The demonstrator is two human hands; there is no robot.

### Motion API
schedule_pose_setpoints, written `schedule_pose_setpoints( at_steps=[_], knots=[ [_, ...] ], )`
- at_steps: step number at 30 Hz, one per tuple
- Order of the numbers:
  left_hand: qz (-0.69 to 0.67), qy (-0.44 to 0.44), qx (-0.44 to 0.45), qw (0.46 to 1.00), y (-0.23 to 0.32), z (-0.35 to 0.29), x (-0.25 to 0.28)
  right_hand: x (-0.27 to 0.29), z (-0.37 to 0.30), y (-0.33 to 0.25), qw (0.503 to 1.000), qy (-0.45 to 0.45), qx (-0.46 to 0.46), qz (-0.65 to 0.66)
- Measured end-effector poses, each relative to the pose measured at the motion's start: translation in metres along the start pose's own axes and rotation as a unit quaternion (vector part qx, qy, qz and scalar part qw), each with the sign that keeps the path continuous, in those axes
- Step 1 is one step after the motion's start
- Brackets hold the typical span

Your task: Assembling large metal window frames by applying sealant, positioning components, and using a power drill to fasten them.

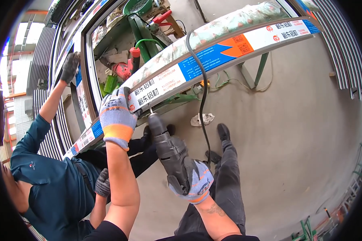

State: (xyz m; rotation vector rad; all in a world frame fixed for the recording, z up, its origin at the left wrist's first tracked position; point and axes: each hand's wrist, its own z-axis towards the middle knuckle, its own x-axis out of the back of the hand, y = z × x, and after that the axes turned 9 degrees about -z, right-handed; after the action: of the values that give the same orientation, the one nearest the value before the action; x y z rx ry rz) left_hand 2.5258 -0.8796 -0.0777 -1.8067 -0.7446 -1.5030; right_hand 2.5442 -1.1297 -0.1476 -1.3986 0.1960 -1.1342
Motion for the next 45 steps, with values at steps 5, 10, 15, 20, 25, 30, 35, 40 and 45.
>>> schedule_pose_setpoints(
  at_steps=[5, 10, 15, 20, 25, 30, 35, 40, 45],
  knots=[
    [-0.014, 0.009, -0.01, 1.0, 0.004, 0.0, 0.0, 0.0, -0.004, 0.01, 0.999, -0.001, 0.031, -0.014],
    [-0.004, 0.004, -0.007, 1.0, 0.001, 0.002, -0.003, 0.005, -0.001, 0.003, 1.0, -0.015, 0.014, -0.02],
    [-0.015, -0.007, -0.009, 1.0, 0.009, 0.003, 0.001, 0.013, 0.005, 0.003, 0.998, 0.01, 0.04, -0.048],
    [-0.018, 0.007, -0.014, 1.0, 0.002, 0.002, -0.002, 0.005, -0.003, 0.008, 0.998, -0.014, 0.038, -0.042],
    [-0.007, 0.002, -0.013, 1.0, 0.003, 0.003, -0.002, 0.006, -0.005, 0.009, 0.997, -0.006, 0.042, -0.059],
    [-0.008, 0.004, -0.009, 1.0, 0.005, 0.001, 0.0, 0.01, 0.007, 0.001, 0.998, -0.013, 0.026, -0.06],
    [0.0, -0.008, -0.009, 1.0, 0.005, 0.002, 0.002, 0.003, 0.01, 0.0, 0.998, -0.014, 0.033, -0.056],
    [-0.027, 0.007, -0.011, 1.0, 0.004, 0.0, -0.009, 0.006, 0.013, 0.002, 0.996, 0.018, 0.043, -0.072],
    [-0.019, -0.011, -0.003, 1.0, 0.016, 0.006, -0.006, 0.01, 0.018, 0.007, 0.998, -0.037, 0.024, -0.039]
  ],
)
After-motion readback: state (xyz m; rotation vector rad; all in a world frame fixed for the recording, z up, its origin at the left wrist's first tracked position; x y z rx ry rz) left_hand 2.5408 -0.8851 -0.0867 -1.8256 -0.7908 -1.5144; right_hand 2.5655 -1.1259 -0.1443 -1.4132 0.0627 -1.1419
